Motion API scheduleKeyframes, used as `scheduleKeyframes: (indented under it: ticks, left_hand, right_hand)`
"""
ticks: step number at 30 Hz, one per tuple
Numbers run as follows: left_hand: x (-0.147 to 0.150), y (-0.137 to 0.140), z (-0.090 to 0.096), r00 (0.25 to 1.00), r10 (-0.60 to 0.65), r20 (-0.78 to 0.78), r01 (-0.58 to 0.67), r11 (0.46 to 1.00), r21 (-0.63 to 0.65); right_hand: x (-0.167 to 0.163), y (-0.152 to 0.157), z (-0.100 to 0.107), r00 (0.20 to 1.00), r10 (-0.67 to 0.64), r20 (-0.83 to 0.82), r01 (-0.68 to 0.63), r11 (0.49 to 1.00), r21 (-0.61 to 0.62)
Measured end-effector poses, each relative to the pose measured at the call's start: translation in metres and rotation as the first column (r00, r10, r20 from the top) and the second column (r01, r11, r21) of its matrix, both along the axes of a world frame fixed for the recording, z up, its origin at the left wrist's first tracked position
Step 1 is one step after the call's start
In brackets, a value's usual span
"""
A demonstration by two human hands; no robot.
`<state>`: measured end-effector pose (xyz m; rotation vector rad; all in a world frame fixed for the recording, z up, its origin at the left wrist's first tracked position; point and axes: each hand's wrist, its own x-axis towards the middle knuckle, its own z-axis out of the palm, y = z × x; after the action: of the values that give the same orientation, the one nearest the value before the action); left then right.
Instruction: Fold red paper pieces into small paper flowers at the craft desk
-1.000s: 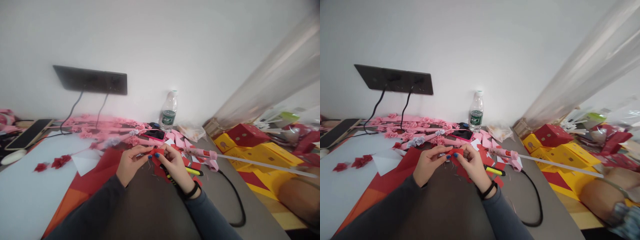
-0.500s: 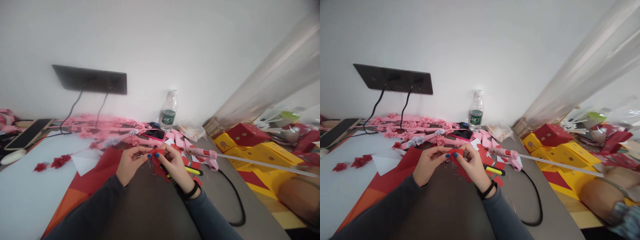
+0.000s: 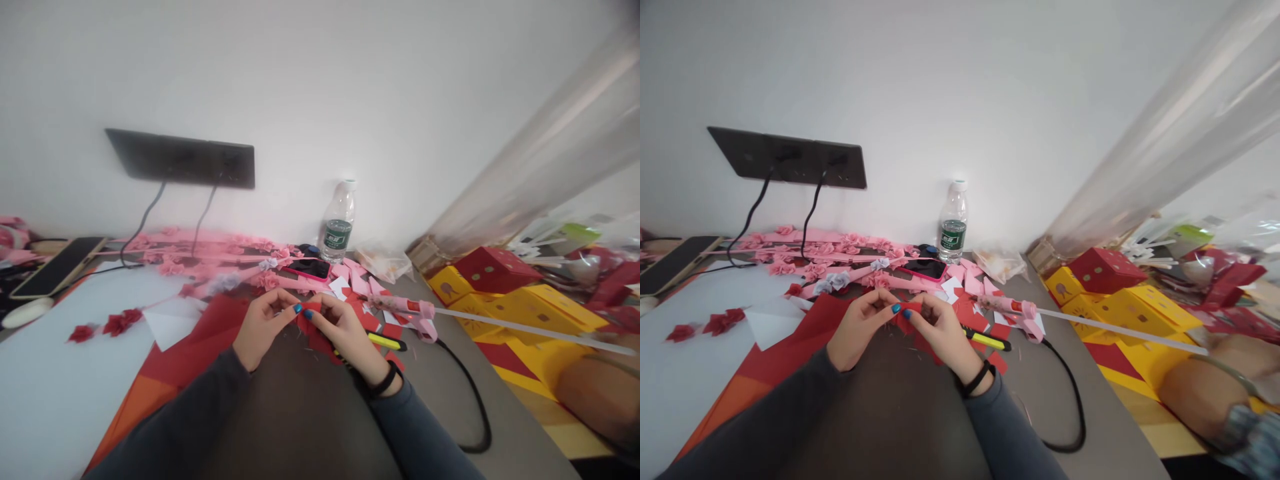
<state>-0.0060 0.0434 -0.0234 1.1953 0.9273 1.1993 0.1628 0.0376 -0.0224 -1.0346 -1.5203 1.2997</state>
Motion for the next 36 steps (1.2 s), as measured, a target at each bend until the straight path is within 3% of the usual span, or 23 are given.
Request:
scheduleKeyframes:
  ticks: [7, 16, 23, 28, 32, 36]
  left_hand:
    - [0.000, -0.001, 0.003, 0.996, 0.033, -0.079, -0.032, 0.999, 0.014]
    - [-0.003, 0.001, 0.000, 0.998, 0.066, -0.020, -0.066, 0.997, -0.030]
    - [-0.003, 0.004, -0.003, 0.989, 0.104, 0.104, -0.099, 0.994, -0.051]
    - [0.000, 0.001, 0.000, 1.000, 0.002, -0.017, -0.002, 1.000, 0.025]
    - [0.004, -0.002, 0.002, 0.992, -0.096, -0.085, 0.101, 0.993, 0.056]
    - [0.003, -0.002, 0.002, 0.991, -0.071, -0.111, 0.079, 0.995, 0.061]
  right_hand:
    - [0.002, -0.002, 0.006, 0.993, 0.113, -0.022, -0.113, 0.993, -0.032]
    - [0.003, -0.002, 0.010, 0.992, 0.102, -0.077, -0.108, 0.991, -0.081]
    - [0.006, 0.005, 0.003, 0.981, -0.124, -0.151, 0.115, 0.991, -0.068]
    - [0.005, 0.005, 0.001, 0.965, -0.168, -0.202, 0.158, 0.985, -0.064]
    - [0.002, 0.004, -0.001, 0.973, -0.101, -0.206, 0.092, 0.994, -0.056]
    - [0.000, 0.003, -0.002, 0.987, 0.052, -0.154, -0.056, 0.998, -0.019]
